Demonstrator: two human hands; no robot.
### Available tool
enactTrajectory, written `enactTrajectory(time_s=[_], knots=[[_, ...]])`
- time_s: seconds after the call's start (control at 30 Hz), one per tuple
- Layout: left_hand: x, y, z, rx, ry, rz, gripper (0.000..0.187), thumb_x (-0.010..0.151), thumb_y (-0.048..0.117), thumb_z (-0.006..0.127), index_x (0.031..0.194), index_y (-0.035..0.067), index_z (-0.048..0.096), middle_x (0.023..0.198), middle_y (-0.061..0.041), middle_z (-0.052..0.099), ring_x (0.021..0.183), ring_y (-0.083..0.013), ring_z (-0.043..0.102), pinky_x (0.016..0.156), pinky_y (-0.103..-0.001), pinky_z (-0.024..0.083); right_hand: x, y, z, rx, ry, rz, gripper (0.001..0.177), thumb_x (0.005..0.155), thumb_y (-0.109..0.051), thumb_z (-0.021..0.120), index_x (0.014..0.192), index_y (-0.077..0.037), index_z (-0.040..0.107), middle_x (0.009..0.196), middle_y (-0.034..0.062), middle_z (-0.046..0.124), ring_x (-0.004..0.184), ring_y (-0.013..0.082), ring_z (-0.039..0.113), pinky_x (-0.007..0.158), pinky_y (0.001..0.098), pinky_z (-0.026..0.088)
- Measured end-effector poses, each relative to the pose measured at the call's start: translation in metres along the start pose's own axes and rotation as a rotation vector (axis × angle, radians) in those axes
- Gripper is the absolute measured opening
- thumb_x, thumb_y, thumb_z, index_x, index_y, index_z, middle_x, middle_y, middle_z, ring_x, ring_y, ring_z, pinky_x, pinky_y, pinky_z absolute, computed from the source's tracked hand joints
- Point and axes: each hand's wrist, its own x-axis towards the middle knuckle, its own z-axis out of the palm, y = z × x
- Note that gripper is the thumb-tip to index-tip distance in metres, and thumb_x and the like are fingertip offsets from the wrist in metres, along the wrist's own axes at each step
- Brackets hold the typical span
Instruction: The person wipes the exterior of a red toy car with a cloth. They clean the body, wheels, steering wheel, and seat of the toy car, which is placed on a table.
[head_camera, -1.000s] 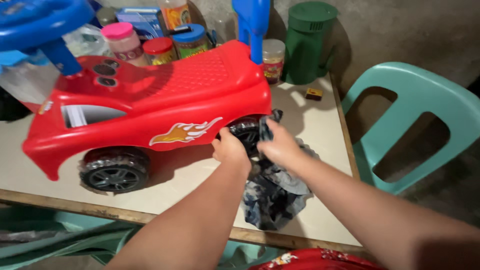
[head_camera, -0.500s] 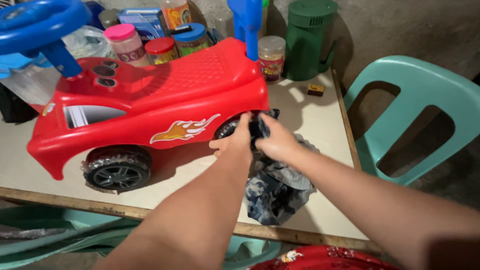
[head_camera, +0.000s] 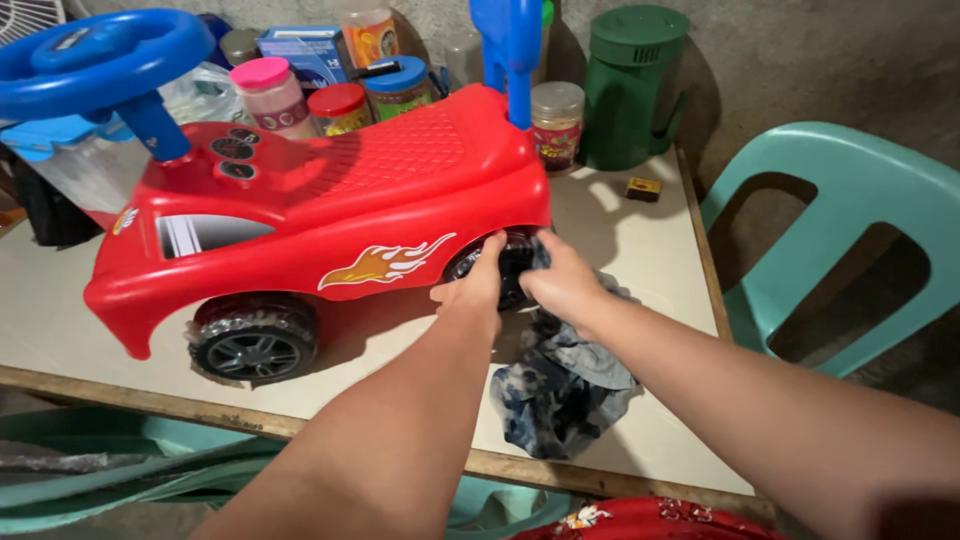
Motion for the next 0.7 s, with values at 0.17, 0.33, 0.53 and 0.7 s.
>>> enactTrajectory(time_s=[0.17, 0.33, 0.53, 0.7], knots=[[0.008, -0.001, 0.003, -0.052, 0.036, 0.026, 0.132, 0.052, 0.062, 0.095, 0.149, -0.003, 0.033, 0.148, -0.018, 0.043, 0.135, -0.0358, 0.046, 0.11, -0.046, 0.045, 0.014, 0.022, -0.005, -0.031, -0.192, 0.242, 0.036, 0.066, -0.005, 0.068, 0.101, -0.002, 0.064, 0.079, 0.0078, 0.059, 0.071, 0.0225, 0.053, 0.06, 0.036, 0.037], [0.033, -0.004, 0.001, -0.288, -0.226, -0.006, 0.127, 0.051, 0.054, 0.092, 0.148, -0.01, 0.039, 0.141, -0.022, 0.059, 0.123, -0.0344, 0.067, 0.102, -0.049, 0.058, 0.034, 0.025, -0.011, 0.247, -0.044, 0.156, 0.011, 0.069, -0.008, 0.063, 0.079, -0.002, 0.062, 0.067, 0.0032, 0.053, 0.058, 0.0176, 0.044, 0.049, 0.0346, 0.03], [0.04, -0.006, -0.007, -0.044, -0.147, 0.103, 0.125, 0.054, 0.058, 0.094, 0.146, -0.01, 0.044, 0.143, -0.022, 0.057, 0.127, -0.0327, 0.061, 0.106, -0.045, 0.051, 0.015, -0.006, 0.001, 0.156, -0.027, 0.186, 0.054, 0.063, -0.001, 0.061, 0.117, -0.005, 0.063, 0.078, 0.0105, 0.063, 0.069, 0.0226, 0.058, 0.06, 0.0343, 0.044], [0.04, -0.011, -0.022, -0.069, -0.378, 0.06, 0.111, 0.062, 0.062, 0.085, 0.142, -0.006, 0.049, 0.132, -0.022, 0.062, 0.116, -0.0343, 0.066, 0.094, -0.051, 0.054, -0.012, -0.024, 0.0, 0.052, 0.036, 0.228, 0.07, 0.063, -0.002, 0.06, 0.132, -0.009, 0.055, 0.096, 0.0148, 0.068, 0.091, 0.0281, 0.065, 0.077, 0.0379, 0.05]])
